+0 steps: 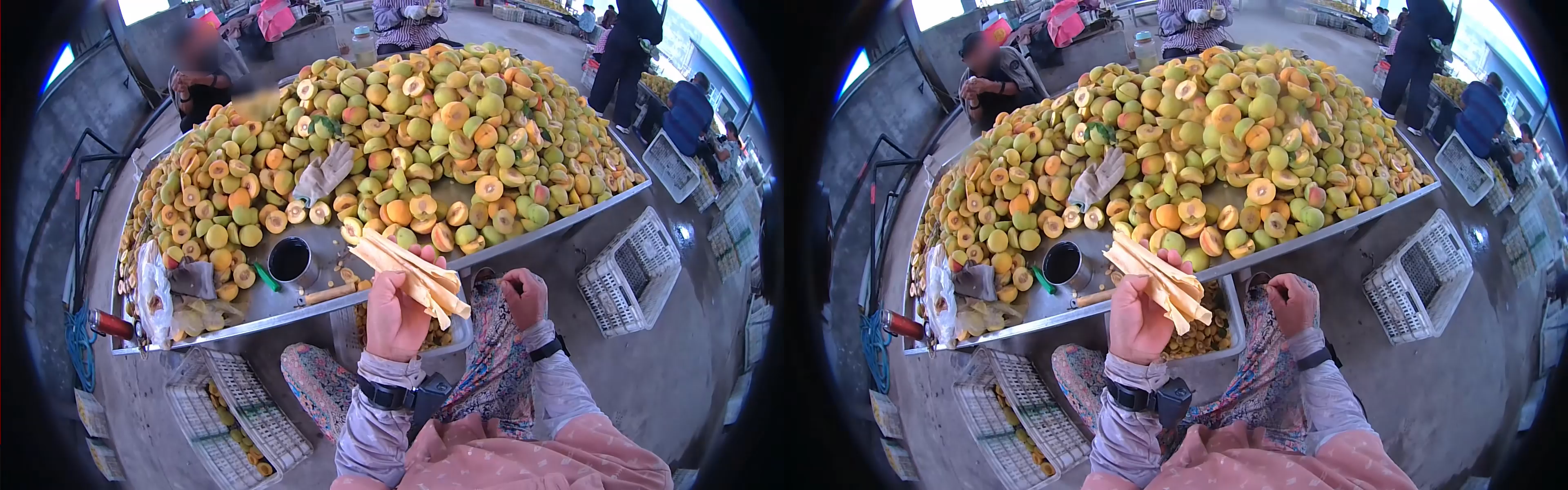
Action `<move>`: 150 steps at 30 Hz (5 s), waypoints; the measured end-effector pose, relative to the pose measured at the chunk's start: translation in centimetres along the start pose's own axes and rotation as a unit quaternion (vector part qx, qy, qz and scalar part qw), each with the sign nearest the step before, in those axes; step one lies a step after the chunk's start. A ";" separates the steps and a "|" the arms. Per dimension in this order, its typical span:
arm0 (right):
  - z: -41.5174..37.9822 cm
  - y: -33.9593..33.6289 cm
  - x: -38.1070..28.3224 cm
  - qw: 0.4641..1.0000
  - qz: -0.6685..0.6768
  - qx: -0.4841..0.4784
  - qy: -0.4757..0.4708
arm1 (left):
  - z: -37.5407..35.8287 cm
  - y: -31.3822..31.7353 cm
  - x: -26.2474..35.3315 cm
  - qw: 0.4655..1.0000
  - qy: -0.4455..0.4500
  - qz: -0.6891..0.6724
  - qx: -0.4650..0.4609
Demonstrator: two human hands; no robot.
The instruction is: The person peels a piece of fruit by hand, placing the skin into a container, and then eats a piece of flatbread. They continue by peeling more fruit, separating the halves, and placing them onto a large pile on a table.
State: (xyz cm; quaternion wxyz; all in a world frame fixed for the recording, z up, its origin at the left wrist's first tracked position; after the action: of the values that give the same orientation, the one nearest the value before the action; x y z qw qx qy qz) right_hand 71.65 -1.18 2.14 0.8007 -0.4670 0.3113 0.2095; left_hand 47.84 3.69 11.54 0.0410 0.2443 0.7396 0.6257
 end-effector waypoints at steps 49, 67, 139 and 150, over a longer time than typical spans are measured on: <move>-0.2 0.3 -0.2 0.995 -0.044 0.054 -0.069 | 0.1 -3.0 -1.5 0.994 0.036 0.098 -0.038; -0.1 1.2 0.8 1.000 0.000 -0.004 -0.024 | -1.0 -3.0 0.9 0.993 0.107 0.049 0.004; -1.2 -15.6 -30.5 0.445 0.827 -0.316 -0.135 | -1.7 -5.3 -3.7 0.996 0.066 0.050 0.036; -2.2 -17.1 -30.5 0.479 0.818 -0.246 -0.200 | -1.4 -5.4 -3.7 0.998 0.036 0.037 0.039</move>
State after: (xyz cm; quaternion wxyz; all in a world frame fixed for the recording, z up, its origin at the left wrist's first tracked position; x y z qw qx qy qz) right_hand 59.81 -12.64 33.05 0.1597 -0.1240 0.3195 0.9258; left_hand 48.86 0.32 5.81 -0.0185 0.2499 0.7552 0.6057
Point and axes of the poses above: each hand's wrist, its own z-axis towards the middle knuckle, its own y-axis out of the palm, x = y × z, the point moved 3 cm from there along z, towards the middle knuckle, and after that the axes turned 2 degrees about -z, right-handed, at the moved point
